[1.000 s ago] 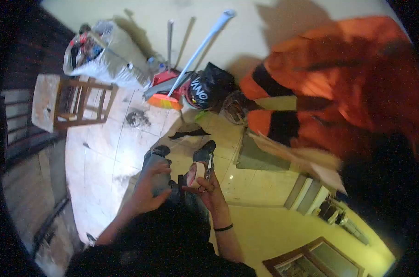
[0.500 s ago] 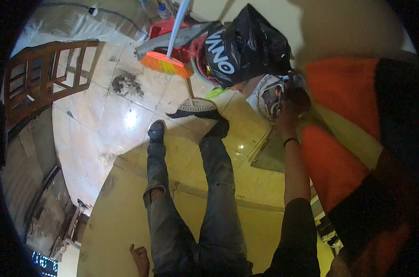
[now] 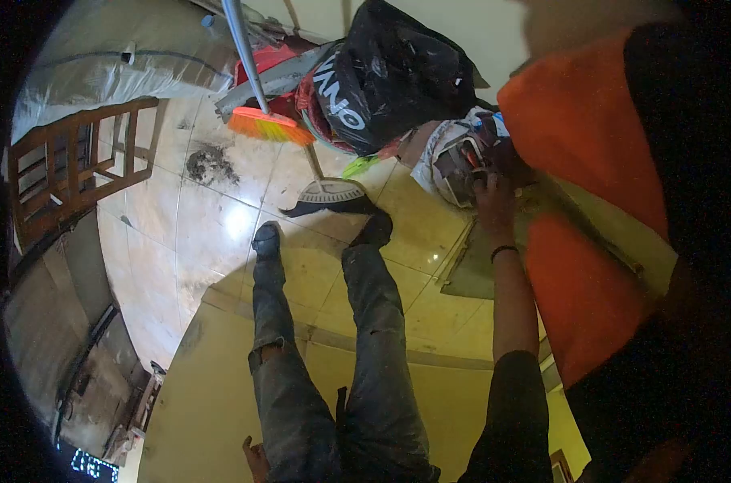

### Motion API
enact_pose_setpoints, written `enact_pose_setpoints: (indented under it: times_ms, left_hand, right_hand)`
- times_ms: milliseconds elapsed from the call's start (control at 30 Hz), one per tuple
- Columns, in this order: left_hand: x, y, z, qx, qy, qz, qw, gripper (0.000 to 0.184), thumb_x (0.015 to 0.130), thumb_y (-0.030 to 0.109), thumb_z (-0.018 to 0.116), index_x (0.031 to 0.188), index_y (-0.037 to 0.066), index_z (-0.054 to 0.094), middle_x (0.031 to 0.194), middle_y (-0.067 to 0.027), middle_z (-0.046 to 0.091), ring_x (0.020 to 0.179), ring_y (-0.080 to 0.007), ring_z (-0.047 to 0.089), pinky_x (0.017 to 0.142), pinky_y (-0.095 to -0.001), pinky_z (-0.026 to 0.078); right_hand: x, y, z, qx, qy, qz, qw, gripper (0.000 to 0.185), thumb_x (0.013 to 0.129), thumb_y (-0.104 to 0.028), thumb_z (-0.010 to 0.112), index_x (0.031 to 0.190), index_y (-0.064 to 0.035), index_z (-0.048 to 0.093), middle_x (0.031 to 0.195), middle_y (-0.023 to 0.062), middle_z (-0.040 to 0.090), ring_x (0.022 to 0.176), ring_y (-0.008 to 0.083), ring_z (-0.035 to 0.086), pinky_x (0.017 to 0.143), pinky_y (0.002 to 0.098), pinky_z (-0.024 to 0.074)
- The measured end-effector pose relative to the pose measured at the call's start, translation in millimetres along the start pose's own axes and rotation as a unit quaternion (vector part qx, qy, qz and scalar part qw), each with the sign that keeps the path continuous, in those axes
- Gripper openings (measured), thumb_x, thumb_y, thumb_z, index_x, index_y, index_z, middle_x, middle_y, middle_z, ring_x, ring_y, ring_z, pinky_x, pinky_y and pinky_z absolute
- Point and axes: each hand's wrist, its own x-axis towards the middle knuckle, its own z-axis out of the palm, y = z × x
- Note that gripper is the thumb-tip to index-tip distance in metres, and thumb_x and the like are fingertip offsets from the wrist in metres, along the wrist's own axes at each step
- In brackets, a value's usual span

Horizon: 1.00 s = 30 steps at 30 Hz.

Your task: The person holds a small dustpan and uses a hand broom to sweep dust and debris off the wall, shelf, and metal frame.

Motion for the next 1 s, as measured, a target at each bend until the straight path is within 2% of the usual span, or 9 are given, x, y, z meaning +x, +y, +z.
enact_pose_setpoints:
  times_ms: [67, 233, 367, 433, 533, 667, 767, 833, 1000]
  left_hand:
    - [0.9, -4.8, -2.4, 0.012, 0.006, 0.001, 1.0, 0.054, 0.104, 0.013, 0.053, 0.153, 0.004, 0.031, 0.103, -0.0205, 0.07, 0.094, -0.0294, 0.068, 0.088, -0.0423, 0.053]
    - [2.7, -4.2, -3.8, 0.012, 0.011, 0.015, 1.0, 0.052, 0.104, 0.016, 0.054, 0.152, 0.003, 0.035, 0.101, -0.0183, 0.07, 0.092, -0.0279, 0.067, 0.085, -0.0412, 0.053]
    - [1.8, 2.4, -1.9, -0.013, 0.013, 0.036, 0.999, 0.052, 0.104, 0.02, 0.056, 0.15, 0.002, 0.039, 0.1, -0.0158, 0.069, 0.089, -0.0258, 0.065, 0.082, -0.0392, 0.053]
    - [-2.1, 1.8, 1.0, -0.036, 0.016, 0.053, 0.998, 0.052, 0.104, 0.023, 0.057, 0.149, 0.002, 0.04, 0.099, -0.0146, 0.069, 0.088, -0.0247, 0.064, 0.08, -0.0381, 0.053]
    - [-10.7, 3.3, 4.0, -0.069, 0.018, 0.073, 0.995, 0.052, 0.104, 0.026, 0.059, 0.147, 0.001, 0.043, 0.099, -0.0127, 0.068, 0.086, -0.0231, 0.063, 0.078, -0.0366, 0.054]
    - [-1.5, 4.9, 6.1, -0.036, 0.006, 0.018, 0.999, 0.051, 0.105, 0.019, 0.057, 0.149, 0.001, 0.039, 0.1, -0.0161, 0.069, 0.09, -0.025, 0.066, 0.083, -0.0382, 0.054]
    - [-3.8, -3.9, 12.0, -0.03, 0.018, -0.031, 0.999, 0.051, 0.105, 0.014, 0.056, 0.15, 0.001, 0.036, 0.101, -0.0184, 0.069, 0.093, -0.0263, 0.068, 0.087, -0.0393, 0.054]
    - [-3.4, -13.8, 14.9, -0.078, -0.001, -0.042, 0.996, 0.051, 0.104, 0.013, 0.056, 0.149, 0.0, 0.037, 0.101, -0.0176, 0.07, 0.093, -0.025, 0.068, 0.086, -0.0379, 0.054]
    - [-4.1, -22.0, 11.2, -0.072, 0.001, -0.02, 0.997, 0.05, 0.103, 0.022, 0.057, 0.146, 0.001, 0.042, 0.106, -0.0231, 0.072, 0.096, -0.0331, 0.073, 0.085, -0.0409, 0.057]
  right_hand:
    - [-11.8, 2.2, 13.2, 0.022, 0.093, -0.001, 0.995, 0.038, 0.087, -0.018, 0.077, 0.119, -0.0108, 0.06, 0.12, 0.0167, 0.056, 0.087, 0.0288, 0.067, 0.061, 0.0403, 0.0596]
    - [-48.2, -27.1, -24.9, 0.021, -0.014, -0.066, 0.997, 0.015, 0.095, -0.018, 0.068, 0.103, -0.0097, 0.059, 0.099, 0.0096, 0.064, 0.077, 0.0239, 0.063, 0.053, 0.0391, 0.0514]
    - [-84.0, -41.4, -30.6, 0.059, 0.025, -0.103, 0.993, 0.012, 0.098, -0.018, 0.066, 0.102, -0.0094, 0.059, 0.086, 0.007, 0.064, 0.07, 0.0226, 0.063, 0.052, 0.0367, 0.049]
    - [-98.7, -41.3, -5.5, 0.089, -0.108, -0.03, 0.99, 0.016, 0.1, -0.018, 0.064, 0.112, -0.0075, 0.061, 0.072, 0.0071, 0.061, 0.059, 0.0225, 0.06, 0.049, 0.0363, 0.0463]
    - [-94.1, -38.7, -5.3, 0.124, -0.167, 0.078, 0.975, 0.028, 0.099, -0.016, 0.065, 0.124, -0.0057, 0.062, 0.063, 0.0082, 0.057, 0.051, 0.0236, 0.056, 0.046, 0.037, 0.0438]
    - [-57.7, -42.1, 1.0, 0.05, -0.189, -0.013, 0.981, 0.036, 0.098, -0.011, 0.063, 0.133, -0.0049, 0.06, 0.064, 0.0107, 0.06, 0.051, 0.0226, 0.059, 0.045, 0.0381, 0.0439]
    - [-32.8, -47.6, 45.8, 0.019, -0.22, -0.023, 0.975, 0.037, 0.096, -0.005, 0.063, 0.132, -0.0037, 0.06, 0.069, 0.014, 0.063, 0.059, 0.0289, 0.063, 0.051, 0.0427, 0.0485]
    - [-30.6, -47.1, 68.7, 0.137, -0.079, 0.04, 0.987, 0.037, 0.094, -0.002, 0.063, 0.131, -0.0026, 0.06, 0.077, 0.0194, 0.067, 0.073, 0.0383, 0.067, 0.062, 0.049, 0.0523]
    - [-13.0, -75.4, 12.3, 0.238, -0.075, 0.106, 0.962, 0.033, 0.091, -0.001, 0.062, 0.124, 0.0002, 0.064, 0.101, 0.0245, 0.071, 0.094, 0.0456, 0.067, 0.077, 0.0532, 0.0529]
